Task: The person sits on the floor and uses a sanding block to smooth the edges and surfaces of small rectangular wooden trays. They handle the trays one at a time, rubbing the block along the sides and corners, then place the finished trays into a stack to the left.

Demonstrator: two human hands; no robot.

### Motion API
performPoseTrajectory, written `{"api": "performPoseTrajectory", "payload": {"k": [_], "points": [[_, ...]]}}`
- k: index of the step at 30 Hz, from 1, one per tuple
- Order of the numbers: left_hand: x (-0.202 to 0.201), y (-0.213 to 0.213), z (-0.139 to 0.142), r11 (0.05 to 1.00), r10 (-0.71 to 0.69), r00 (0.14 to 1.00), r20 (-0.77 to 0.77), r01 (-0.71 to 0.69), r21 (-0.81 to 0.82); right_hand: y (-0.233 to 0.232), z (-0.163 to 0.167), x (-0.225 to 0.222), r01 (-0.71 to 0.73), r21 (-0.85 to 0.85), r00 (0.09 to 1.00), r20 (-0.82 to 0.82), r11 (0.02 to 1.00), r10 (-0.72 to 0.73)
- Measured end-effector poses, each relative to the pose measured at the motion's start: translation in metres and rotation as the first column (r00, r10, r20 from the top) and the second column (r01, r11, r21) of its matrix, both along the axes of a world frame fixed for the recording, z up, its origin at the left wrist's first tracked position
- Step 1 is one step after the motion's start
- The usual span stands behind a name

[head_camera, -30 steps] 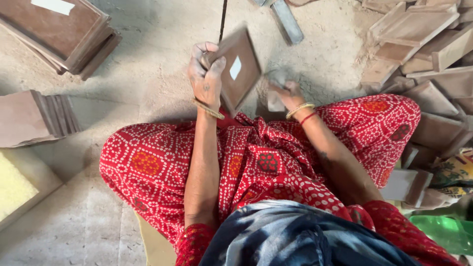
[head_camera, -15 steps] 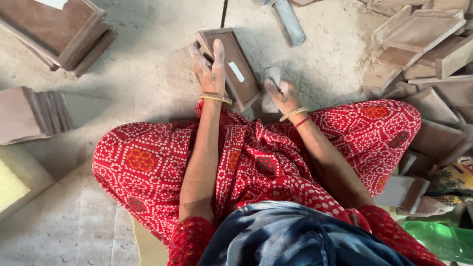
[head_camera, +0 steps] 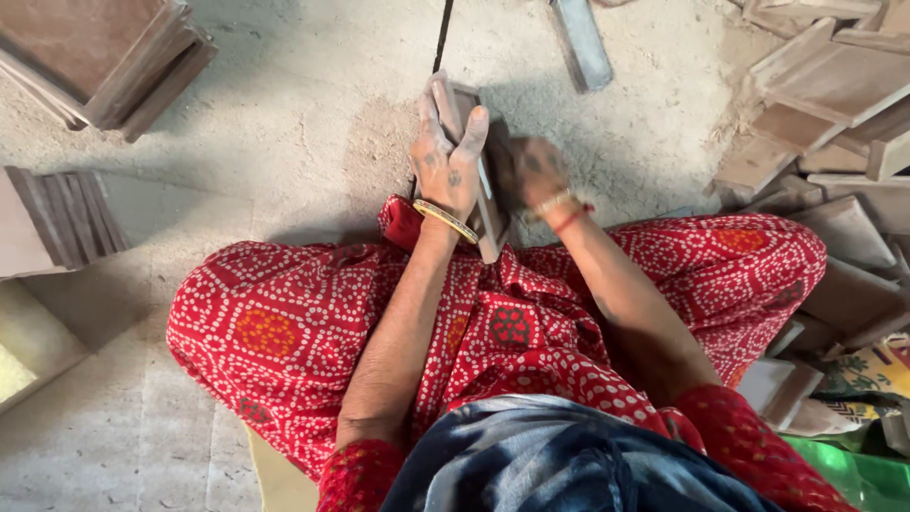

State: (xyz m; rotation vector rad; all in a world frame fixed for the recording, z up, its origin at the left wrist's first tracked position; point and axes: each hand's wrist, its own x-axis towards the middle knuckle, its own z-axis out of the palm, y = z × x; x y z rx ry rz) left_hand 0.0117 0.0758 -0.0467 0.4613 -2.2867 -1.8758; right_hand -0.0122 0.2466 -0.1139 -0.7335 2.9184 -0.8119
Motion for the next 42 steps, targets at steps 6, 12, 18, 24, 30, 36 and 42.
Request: {"api": "performPoseTrajectory", "payload": {"k": [6,12,18,24,30,36,42], "points": [[0.005,-0.008,0.015,0.988,0.0,1.0,-0.022,0.004,0.153,-0.007,-0.006,-0.037,0.033,0.207,0.985,0.16,0.978,-0.067],[0.012,-0.011,0.005,0.975,0.023,1.0,0.011,-0.025,0.22,0.007,-0.003,0.017,-0.092,0.315,0.916,0.399,0.945,-0.044],[0.015,-0.014,-0.006,0.972,0.007,1.0,-0.004,-0.006,0.233,-0.031,-0.01,-0.035,-0.173,0.209,0.984,-0.011,0.962,0.18],[0.003,-0.017,0.006,0.91,0.008,0.999,-0.034,0.007,0.414,-0.01,0.005,0.027,0.038,0.228,0.994,0.092,0.973,-0.061],[-0.005,-0.015,0.004,0.998,0.054,0.997,0.047,-0.056,0.04,-0.022,-0.007,-0.008,0.1,0.011,0.991,-0.085,0.995,-0.099],[-0.004,-0.015,0.012,0.983,0.035,0.999,-0.041,-0.027,0.181,-0.016,0.002,-0.007,0.104,0.088,0.97,0.209,0.991,-0.12],[-0.008,-0.009,0.015,0.971,0.088,0.989,0.117,-0.111,0.213,-0.008,0.002,0.016,0.09,0.039,0.975,-0.208,0.995,-0.08]]}}
